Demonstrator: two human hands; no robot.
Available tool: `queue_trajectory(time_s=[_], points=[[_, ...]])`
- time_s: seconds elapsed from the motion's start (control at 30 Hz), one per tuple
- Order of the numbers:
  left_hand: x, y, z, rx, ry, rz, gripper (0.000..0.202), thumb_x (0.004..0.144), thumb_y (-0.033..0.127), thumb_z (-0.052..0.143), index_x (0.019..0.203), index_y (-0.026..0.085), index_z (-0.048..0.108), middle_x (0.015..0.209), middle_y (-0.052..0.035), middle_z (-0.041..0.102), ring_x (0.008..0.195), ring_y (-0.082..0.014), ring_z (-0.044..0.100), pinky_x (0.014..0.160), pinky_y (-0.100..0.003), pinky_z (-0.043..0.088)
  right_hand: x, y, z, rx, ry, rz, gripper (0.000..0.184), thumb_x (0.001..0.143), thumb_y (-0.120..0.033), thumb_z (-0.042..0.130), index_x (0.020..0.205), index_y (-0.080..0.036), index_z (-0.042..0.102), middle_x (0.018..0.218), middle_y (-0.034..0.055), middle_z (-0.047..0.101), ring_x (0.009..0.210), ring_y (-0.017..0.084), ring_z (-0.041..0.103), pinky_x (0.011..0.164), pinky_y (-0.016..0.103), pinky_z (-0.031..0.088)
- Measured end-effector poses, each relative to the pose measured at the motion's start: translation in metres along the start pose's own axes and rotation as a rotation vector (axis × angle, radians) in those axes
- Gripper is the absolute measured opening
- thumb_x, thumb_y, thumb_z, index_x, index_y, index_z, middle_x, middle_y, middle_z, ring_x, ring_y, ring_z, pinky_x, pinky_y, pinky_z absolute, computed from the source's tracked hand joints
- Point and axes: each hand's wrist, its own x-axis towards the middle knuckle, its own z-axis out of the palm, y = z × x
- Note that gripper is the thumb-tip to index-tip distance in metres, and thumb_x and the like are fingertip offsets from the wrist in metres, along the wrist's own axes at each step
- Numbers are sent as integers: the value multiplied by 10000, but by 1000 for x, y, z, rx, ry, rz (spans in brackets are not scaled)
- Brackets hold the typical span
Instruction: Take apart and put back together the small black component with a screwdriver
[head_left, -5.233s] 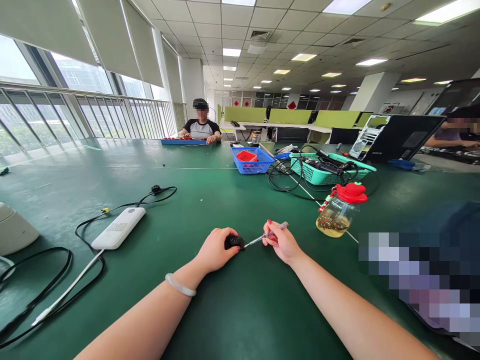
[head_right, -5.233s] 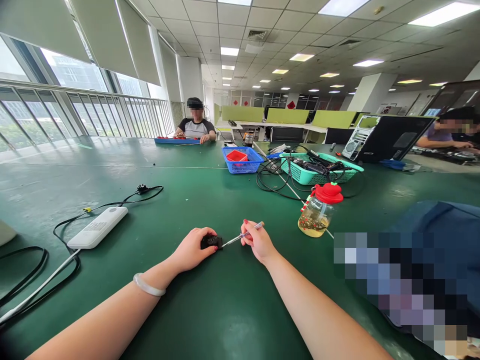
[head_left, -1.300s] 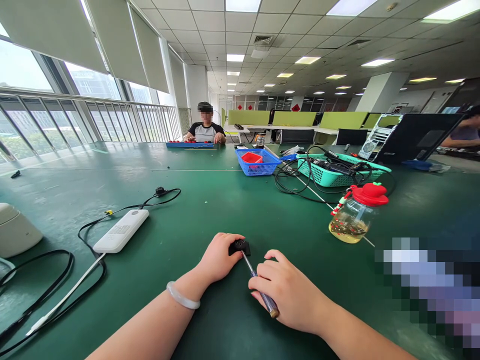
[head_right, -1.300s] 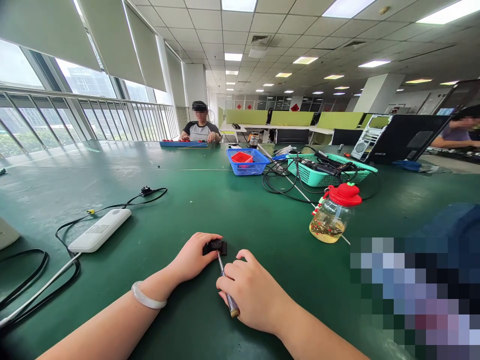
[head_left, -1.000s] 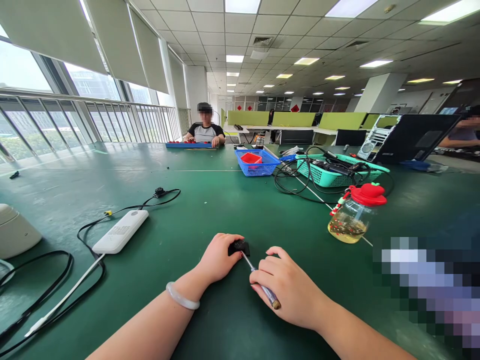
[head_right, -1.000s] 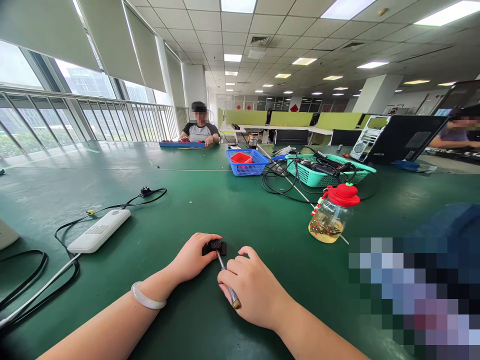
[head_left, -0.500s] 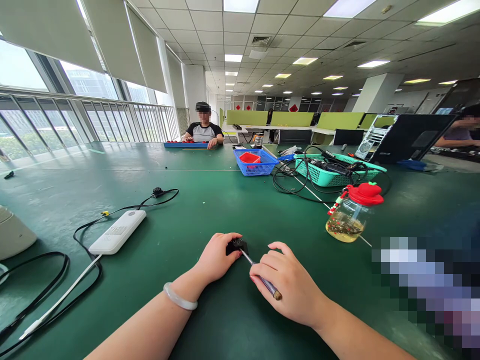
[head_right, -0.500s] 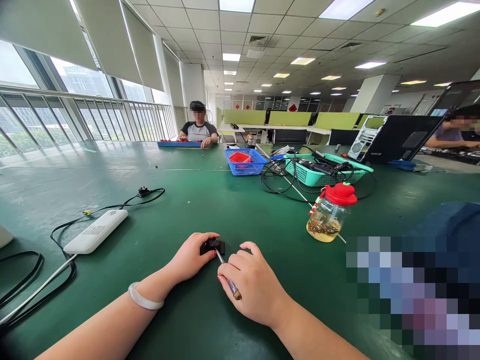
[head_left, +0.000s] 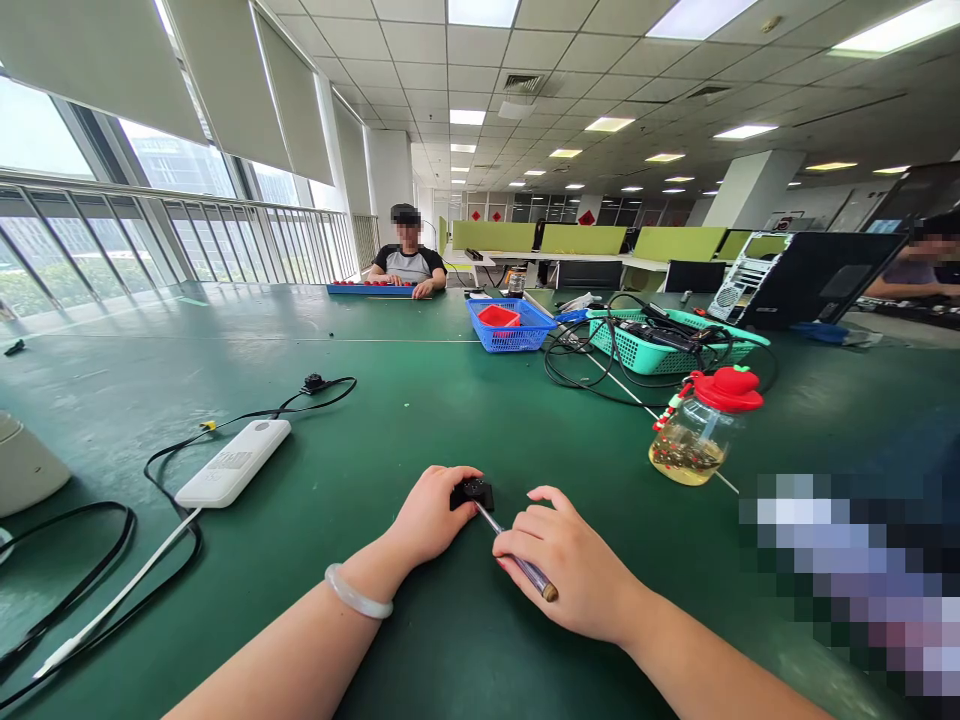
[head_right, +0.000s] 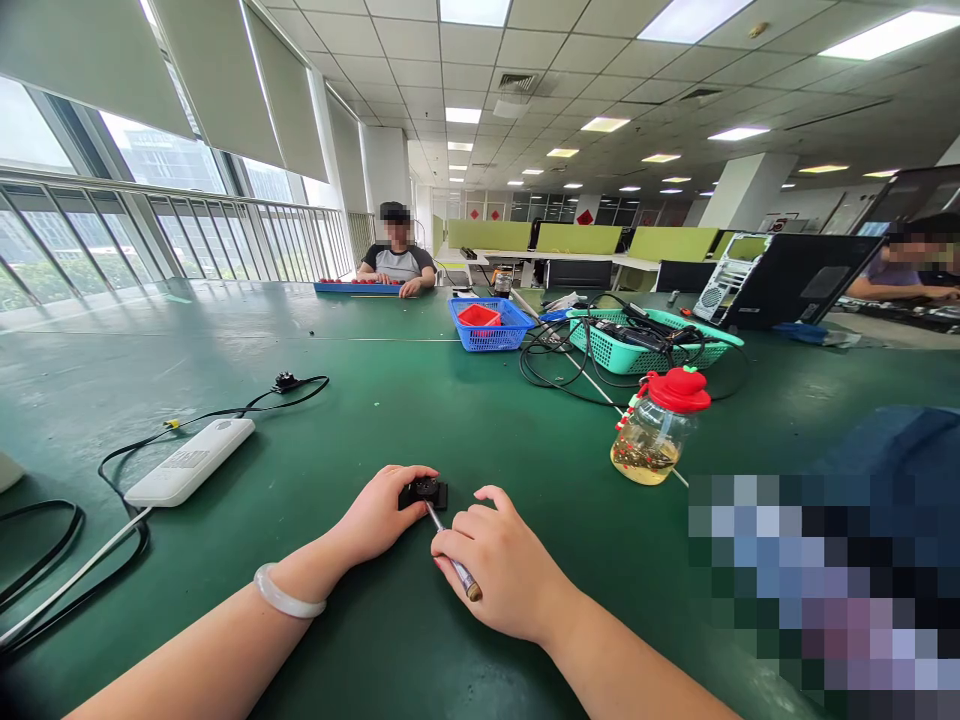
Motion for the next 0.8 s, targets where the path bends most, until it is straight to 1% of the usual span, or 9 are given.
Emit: queue_trajectory(time_s=[0.13, 0.3, 0.47, 0.8], points=[[0, -1, 0, -5, 6, 5, 396, 748, 164, 607, 1133, 245, 642, 1075, -44, 701, 1059, -234, 590, 961, -389, 467, 0, 0, 0, 6, -7, 3, 130, 886, -151, 510, 844, -226, 609, 707, -32, 593, 626, 114, 530, 977, 391, 346], [0, -2, 1, -21, 8, -13, 412, 752, 190, 628, 1162, 237, 625, 1092, -51, 695, 1070, -234, 585, 969, -394, 465, 1, -2, -4, 21, 43, 19, 155, 901, -151, 484, 841, -217, 611, 696, -24, 595, 613, 116, 519, 971, 403, 359], [0, 0, -1, -29, 5, -3, 372, 757, 206, 641, 1127, 248, 641, 1062, -35, 706, 1026, -231, 595, 937, -387, 478, 1, -1, -5, 0, 98, 44, 160, 905, -144, 474, 849, -213, 607, 699, -20, 587, 631, 121, 517, 978, 407, 360], [1, 1, 1, -23, 6, 4, 375, 756, 204, 640, 1127, 259, 644, 1063, -30, 711, 1025, -234, 604, 932, -382, 483, 1, 1, -4, 19, 113, 72, 154, 913, -148, 484, 868, -214, 616, 723, -10, 608, 652, 127, 540, 959, 410, 380]])
